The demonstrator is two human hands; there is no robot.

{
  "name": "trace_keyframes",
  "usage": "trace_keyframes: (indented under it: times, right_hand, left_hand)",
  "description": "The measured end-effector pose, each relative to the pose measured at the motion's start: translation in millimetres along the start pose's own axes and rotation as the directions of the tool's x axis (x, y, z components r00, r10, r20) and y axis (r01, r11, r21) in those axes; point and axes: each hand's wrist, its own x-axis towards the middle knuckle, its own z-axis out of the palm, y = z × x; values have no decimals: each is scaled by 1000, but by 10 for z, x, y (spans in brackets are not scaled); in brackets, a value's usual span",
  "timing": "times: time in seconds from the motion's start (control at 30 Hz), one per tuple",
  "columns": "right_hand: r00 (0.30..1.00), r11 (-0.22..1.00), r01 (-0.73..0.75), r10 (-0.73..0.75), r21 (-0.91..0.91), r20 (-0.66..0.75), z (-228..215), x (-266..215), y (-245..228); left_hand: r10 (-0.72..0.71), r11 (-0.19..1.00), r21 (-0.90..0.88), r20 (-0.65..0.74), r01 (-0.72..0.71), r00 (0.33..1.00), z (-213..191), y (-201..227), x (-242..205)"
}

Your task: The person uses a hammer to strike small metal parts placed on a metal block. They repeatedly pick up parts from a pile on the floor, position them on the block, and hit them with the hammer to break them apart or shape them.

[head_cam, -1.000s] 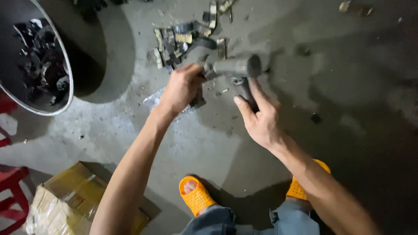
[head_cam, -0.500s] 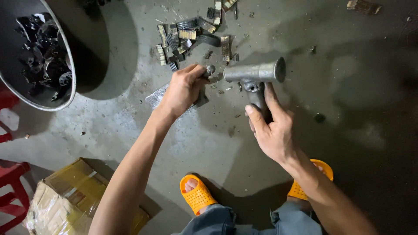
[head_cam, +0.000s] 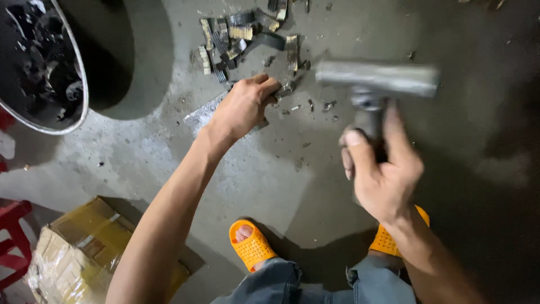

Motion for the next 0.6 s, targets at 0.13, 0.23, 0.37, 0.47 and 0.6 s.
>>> trace_keyframes:
  times: [0.13,0.23,0.37,0.47,0.6]
  right_hand:
    - [986,988,109,-121,-107,-112,193,47,251]
    - [989,891,-10,75,-455,127,143,244,286]
    - [994,949,-63,89,-310,68,117,208,2]
    - [992,987,-119,122,-107,21,114,188,-61]
    - [977,977,-211,212,-40,11,136,127,-10]
  left_hand:
    - [45,999,-2,-50,-45,998,22,-72,-45]
    - [63,998,-1,81,-63,995,61,-257,-53]
    - [96,993,-45,-255,-111,962,50,-293,-184]
    - [35,994,-87,-358,-70,933,-201,-183,-264]
    - [-54,996,44,-319,71,946,-274,-397,-278]
